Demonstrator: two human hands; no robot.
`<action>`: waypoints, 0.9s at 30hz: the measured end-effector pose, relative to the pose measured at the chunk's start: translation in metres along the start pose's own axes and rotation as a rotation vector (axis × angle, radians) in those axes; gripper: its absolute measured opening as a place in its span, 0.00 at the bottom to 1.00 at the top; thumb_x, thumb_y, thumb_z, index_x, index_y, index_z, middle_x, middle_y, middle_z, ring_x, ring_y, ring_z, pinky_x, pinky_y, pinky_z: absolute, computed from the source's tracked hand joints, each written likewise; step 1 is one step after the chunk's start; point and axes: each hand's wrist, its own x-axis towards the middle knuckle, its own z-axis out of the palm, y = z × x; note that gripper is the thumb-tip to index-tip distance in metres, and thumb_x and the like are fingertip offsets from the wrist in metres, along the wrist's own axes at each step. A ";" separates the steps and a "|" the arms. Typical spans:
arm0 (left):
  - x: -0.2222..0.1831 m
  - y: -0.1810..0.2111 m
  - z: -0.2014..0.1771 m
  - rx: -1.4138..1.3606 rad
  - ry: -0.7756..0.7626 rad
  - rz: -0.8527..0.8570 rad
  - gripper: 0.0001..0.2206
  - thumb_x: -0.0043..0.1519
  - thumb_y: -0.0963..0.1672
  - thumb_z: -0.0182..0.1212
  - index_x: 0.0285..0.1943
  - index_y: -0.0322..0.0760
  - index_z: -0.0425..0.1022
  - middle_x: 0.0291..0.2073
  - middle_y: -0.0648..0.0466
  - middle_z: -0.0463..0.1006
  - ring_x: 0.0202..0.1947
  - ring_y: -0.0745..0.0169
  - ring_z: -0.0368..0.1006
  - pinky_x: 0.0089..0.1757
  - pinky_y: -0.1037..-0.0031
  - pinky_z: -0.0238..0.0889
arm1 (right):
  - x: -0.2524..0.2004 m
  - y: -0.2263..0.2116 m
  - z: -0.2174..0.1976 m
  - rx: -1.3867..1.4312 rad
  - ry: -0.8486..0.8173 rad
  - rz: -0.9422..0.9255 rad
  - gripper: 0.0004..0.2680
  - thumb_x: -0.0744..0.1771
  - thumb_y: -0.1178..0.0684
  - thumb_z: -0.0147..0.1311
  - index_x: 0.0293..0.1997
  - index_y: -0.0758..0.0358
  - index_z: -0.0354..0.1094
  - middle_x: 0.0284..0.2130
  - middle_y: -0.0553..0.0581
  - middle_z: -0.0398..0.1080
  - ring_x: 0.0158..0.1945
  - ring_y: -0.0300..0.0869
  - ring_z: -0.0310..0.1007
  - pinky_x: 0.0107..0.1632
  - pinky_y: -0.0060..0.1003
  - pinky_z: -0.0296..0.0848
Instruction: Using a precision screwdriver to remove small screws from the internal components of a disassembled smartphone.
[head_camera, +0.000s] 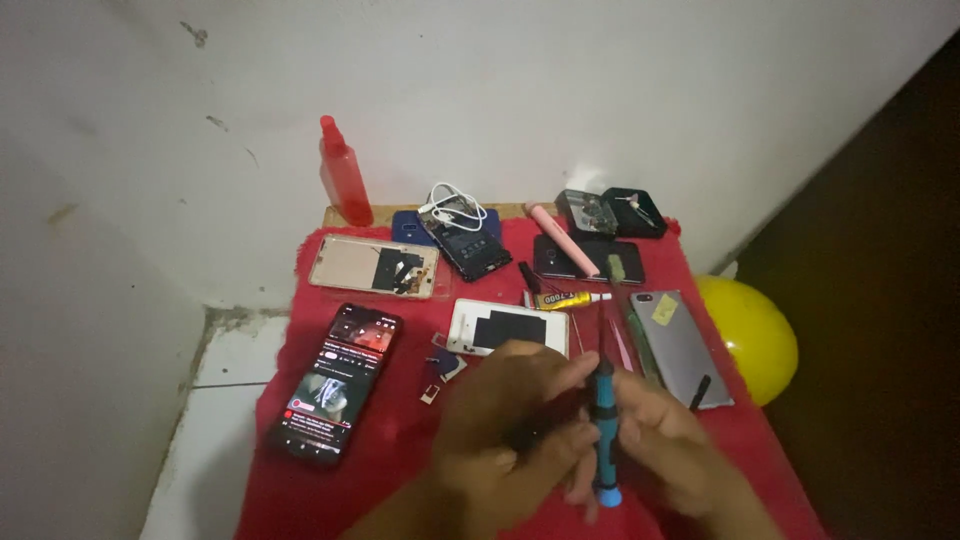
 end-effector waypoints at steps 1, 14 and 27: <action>-0.001 -0.002 0.002 -0.002 -0.002 0.000 0.15 0.66 0.42 0.61 0.62 0.37 0.72 0.44 0.52 0.80 0.43 0.48 0.77 0.47 0.60 0.73 | 0.000 -0.001 0.002 0.001 0.002 0.000 0.18 0.69 0.41 0.50 0.55 0.70 0.61 0.30 0.77 0.79 0.28 0.60 0.80 0.32 0.48 0.81; 0.001 0.000 0.002 -0.141 -0.051 0.079 0.16 0.71 0.40 0.55 0.68 0.38 0.65 0.46 0.49 0.79 0.43 0.52 0.77 0.55 0.55 0.69 | 0.003 -0.004 0.007 -0.127 0.042 -0.086 0.18 0.65 0.40 0.63 0.39 0.70 0.68 0.21 0.66 0.78 0.23 0.50 0.78 0.30 0.39 0.76; 0.029 -0.053 -0.045 0.863 0.002 0.145 0.09 0.56 0.36 0.67 0.45 0.32 0.84 0.34 0.42 0.82 0.35 0.47 0.79 0.39 0.54 0.69 | 0.035 0.002 -0.026 -0.233 0.926 -0.504 0.08 0.66 0.58 0.61 0.46 0.60 0.66 0.32 0.51 0.70 0.33 0.37 0.72 0.37 0.29 0.73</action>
